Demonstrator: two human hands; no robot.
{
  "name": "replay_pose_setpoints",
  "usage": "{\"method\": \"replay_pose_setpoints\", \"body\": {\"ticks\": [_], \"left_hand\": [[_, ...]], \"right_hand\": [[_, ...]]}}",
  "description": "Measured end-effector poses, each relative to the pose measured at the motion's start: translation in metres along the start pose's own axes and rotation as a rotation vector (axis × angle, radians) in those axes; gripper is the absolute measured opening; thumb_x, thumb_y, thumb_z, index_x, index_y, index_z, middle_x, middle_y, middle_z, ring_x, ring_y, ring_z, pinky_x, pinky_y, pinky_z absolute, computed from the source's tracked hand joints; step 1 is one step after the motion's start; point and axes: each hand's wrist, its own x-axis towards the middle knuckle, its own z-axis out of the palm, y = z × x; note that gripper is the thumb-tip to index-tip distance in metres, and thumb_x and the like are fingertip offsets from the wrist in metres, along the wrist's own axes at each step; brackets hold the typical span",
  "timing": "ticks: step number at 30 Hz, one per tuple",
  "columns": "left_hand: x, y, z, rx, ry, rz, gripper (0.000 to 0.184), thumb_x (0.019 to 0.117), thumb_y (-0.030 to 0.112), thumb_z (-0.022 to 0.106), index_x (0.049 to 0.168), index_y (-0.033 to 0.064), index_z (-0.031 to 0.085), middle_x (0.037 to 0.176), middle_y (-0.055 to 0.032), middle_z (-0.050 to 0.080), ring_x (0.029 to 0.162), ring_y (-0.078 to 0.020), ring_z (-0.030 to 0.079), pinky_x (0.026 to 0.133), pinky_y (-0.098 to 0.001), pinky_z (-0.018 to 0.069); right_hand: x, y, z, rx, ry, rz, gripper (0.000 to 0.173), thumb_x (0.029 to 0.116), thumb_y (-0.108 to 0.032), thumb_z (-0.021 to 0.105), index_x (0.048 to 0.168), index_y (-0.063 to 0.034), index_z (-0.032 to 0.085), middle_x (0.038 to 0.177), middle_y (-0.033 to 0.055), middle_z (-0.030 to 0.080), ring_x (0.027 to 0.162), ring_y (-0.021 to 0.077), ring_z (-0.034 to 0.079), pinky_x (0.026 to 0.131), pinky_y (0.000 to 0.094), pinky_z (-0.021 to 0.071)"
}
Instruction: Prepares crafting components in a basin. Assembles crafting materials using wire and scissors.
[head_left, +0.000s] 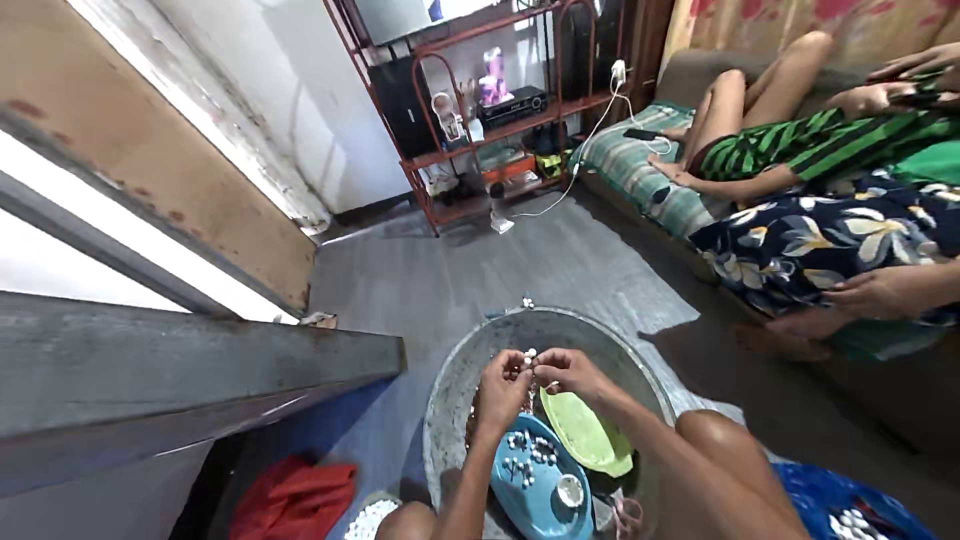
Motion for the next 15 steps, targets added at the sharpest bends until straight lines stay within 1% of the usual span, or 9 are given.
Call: {"method": "replay_pose_setpoints", "body": {"ticks": [1, 3, 5, 7, 9, 11, 13, 15], "left_hand": [[-0.0008, -0.0005, -0.0024, 0.012, -0.027, 0.005, 0.023, 0.0890, 0.006, 0.074, 0.112, 0.0072, 0.071, 0.099, -0.0027, 0.075, 0.085, -0.0127, 0.072, 0.078, -0.0318, 0.0631], [-0.0030, -0.0019, -0.0056, 0.010, -0.066, 0.029, 0.025, 0.0911, 0.009, 0.072, 0.116, 0.0088, 0.073, 0.098, -0.0013, 0.075, 0.085, -0.0112, 0.072, 0.078, -0.0308, 0.0625], [-0.0054, -0.0027, -0.0076, -0.035, -0.100, 0.051, 0.024, 0.0921, 0.011, 0.072, 0.116, 0.0074, 0.073, 0.097, -0.0029, 0.075, 0.083, -0.0131, 0.072, 0.077, -0.0319, 0.0629], [-0.0072, -0.0013, -0.0083, -0.085, -0.125, 0.057, 0.024, 0.0932, 0.012, 0.072, 0.116, 0.0053, 0.072, 0.098, -0.0053, 0.075, 0.080, -0.0158, 0.072, 0.074, -0.0342, 0.0640], [-0.0083, -0.0011, -0.0072, -0.108, -0.119, 0.072, 0.022, 0.0964, 0.014, 0.072, 0.116, 0.0053, 0.073, 0.099, -0.0061, 0.075, 0.078, -0.0164, 0.072, 0.072, -0.0340, 0.0638], [-0.0086, -0.0027, -0.0055, -0.106, -0.098, 0.097, 0.018, 0.0971, 0.012, 0.071, 0.114, 0.0053, 0.075, 0.101, -0.0059, 0.075, 0.078, -0.0162, 0.072, 0.072, -0.0333, 0.0638], [-0.0087, -0.0049, -0.0042, -0.061, -0.074, 0.121, 0.016, 0.0963, 0.012, 0.071, 0.111, 0.0066, 0.076, 0.102, -0.0045, 0.074, 0.080, -0.0146, 0.072, 0.074, -0.0322, 0.0639], [-0.0083, -0.0065, -0.0032, 0.017, -0.063, 0.152, 0.016, 0.0964, 0.013, 0.071, 0.112, 0.0095, 0.076, 0.103, -0.0023, 0.074, 0.082, -0.0120, 0.071, 0.077, -0.0308, 0.0638]], "right_hand": [[0.0009, 0.0012, 0.0007, 0.000, 0.003, 0.008, 0.029, 0.0936, -0.023, 0.077, 0.113, -0.0027, 0.071, 0.100, 0.0118, 0.073, 0.087, 0.0219, 0.071, 0.078, 0.0394, 0.0615], [0.0017, 0.0027, 0.0009, 0.006, 0.000, 0.008, 0.029, 0.0926, -0.024, 0.078, 0.111, -0.0023, 0.071, 0.099, 0.0117, 0.073, 0.085, 0.0211, 0.071, 0.078, 0.0383, 0.0609], [0.0010, 0.0030, 0.0001, 0.004, -0.007, -0.013, 0.027, 0.0927, -0.022, 0.078, 0.110, -0.0016, 0.071, 0.095, 0.0109, 0.073, 0.081, 0.0189, 0.070, 0.074, 0.0358, 0.0602], [0.0003, 0.0032, -0.0013, -0.006, -0.009, -0.024, 0.026, 0.0925, -0.020, 0.078, 0.108, -0.0014, 0.071, 0.093, 0.0105, 0.072, 0.078, 0.0186, 0.069, 0.073, 0.0353, 0.0600], [-0.0003, 0.0044, -0.0024, -0.016, -0.011, -0.025, 0.028, 0.0905, -0.023, 0.081, 0.107, -0.0024, 0.071, 0.092, 0.0100, 0.072, 0.077, 0.0182, 0.069, 0.071, 0.0348, 0.0599], [-0.0009, 0.0056, -0.0034, -0.021, -0.014, -0.019, 0.029, 0.0896, -0.023, 0.082, 0.106, -0.0027, 0.071, 0.091, 0.0094, 0.072, 0.075, 0.0174, 0.068, 0.070, 0.0339, 0.0597], [-0.0016, 0.0062, -0.0038, -0.032, -0.005, -0.012, 0.028, 0.0896, -0.022, 0.082, 0.105, -0.0024, 0.070, 0.088, 0.0089, 0.071, 0.073, 0.0164, 0.068, 0.069, 0.0329, 0.0593], [-0.0026, 0.0049, -0.0042, -0.045, 0.010, -0.003, 0.026, 0.0897, -0.021, 0.081, 0.104, -0.0021, 0.070, 0.087, 0.0089, 0.071, 0.073, 0.0164, 0.068, 0.070, 0.0332, 0.0593]]}}
